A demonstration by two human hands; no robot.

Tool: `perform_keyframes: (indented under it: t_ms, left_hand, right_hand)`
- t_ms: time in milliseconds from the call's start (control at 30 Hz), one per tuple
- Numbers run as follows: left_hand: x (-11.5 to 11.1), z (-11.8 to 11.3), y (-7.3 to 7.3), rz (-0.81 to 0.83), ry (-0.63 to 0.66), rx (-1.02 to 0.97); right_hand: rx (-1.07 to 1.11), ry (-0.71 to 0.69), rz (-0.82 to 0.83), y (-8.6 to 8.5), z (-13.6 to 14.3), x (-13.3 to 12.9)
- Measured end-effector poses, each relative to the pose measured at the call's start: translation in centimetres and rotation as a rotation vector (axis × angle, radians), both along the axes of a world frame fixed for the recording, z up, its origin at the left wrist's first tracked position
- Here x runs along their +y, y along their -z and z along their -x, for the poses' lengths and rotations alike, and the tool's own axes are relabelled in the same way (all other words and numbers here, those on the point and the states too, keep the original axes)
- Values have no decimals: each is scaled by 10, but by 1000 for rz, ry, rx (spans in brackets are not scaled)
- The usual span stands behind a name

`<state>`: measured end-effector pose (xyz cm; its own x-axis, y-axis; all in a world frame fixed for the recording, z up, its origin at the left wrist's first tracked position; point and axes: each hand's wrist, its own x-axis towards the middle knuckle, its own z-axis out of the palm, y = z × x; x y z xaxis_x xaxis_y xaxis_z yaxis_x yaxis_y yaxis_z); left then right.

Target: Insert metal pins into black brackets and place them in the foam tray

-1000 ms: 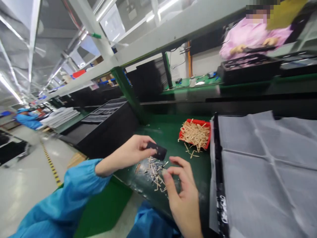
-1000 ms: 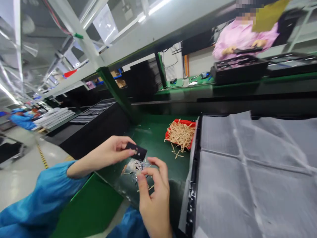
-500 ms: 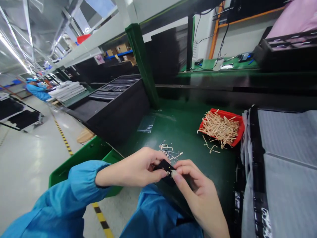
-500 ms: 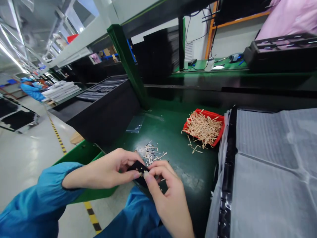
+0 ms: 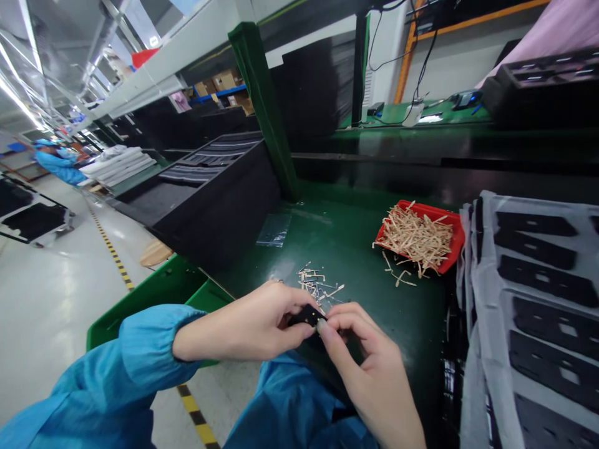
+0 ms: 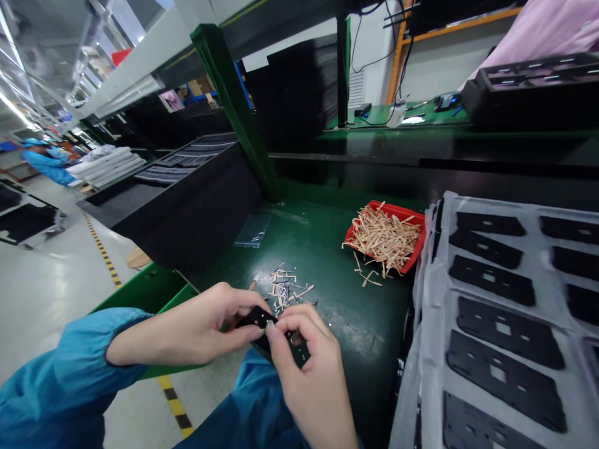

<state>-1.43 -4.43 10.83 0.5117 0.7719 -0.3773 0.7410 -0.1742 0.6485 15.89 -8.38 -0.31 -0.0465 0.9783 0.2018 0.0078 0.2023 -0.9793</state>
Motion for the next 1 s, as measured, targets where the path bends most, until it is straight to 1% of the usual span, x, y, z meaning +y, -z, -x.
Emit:
perform_keyframes:
  t_ms: [200,267,333,400,467,533,567,633,700,767,867,933,1000]
  left_hand:
    - [-3,-1,-8,-30,32,-30]
    - [-4,-2,-10,-13,24,-50]
    - [-6,-3,-8,44,-13,-58]
    - [-9,-6,-2,69,-64,-60]
    - [-12,-8,7,6,-104,-62]
    - [-16,-8,18,-118,-133,-51]
    - [-17,-8,22,-193,-154,-44]
    - [-20,-7,28,-349,-237,-53]
    - [-21,-5,31,-429,-352,-117]
    - [-24,-4,31,-386,-449,-221]
    - [-29,-5,34,-237,-526,-383]
    - [-34,-8,38,-179,-554,-477]
    - [-39,-12,43,-180,-575,-546]
  right_hand:
    - [-32,26,-46,-3,1,-2]
    - [-39,38,-71,-4,0,-3]
    - [-53,49,-91,-6,0,-4]
    - [-78,63,-102,-8,2,-5]
    - [-117,92,-120,-8,4,-7]
    - [-167,158,-122,-5,6,-10]
    - [-190,198,-91,-4,7,-11]
    - [-196,251,41,1,7,-13]
    - [-114,257,171,4,6,-12]
    - [25,234,184,6,5,-10]
    - [193,202,88,3,6,-11]
    - [240,218,43,1,7,-14]
    - [238,269,-6,0,9,-18]
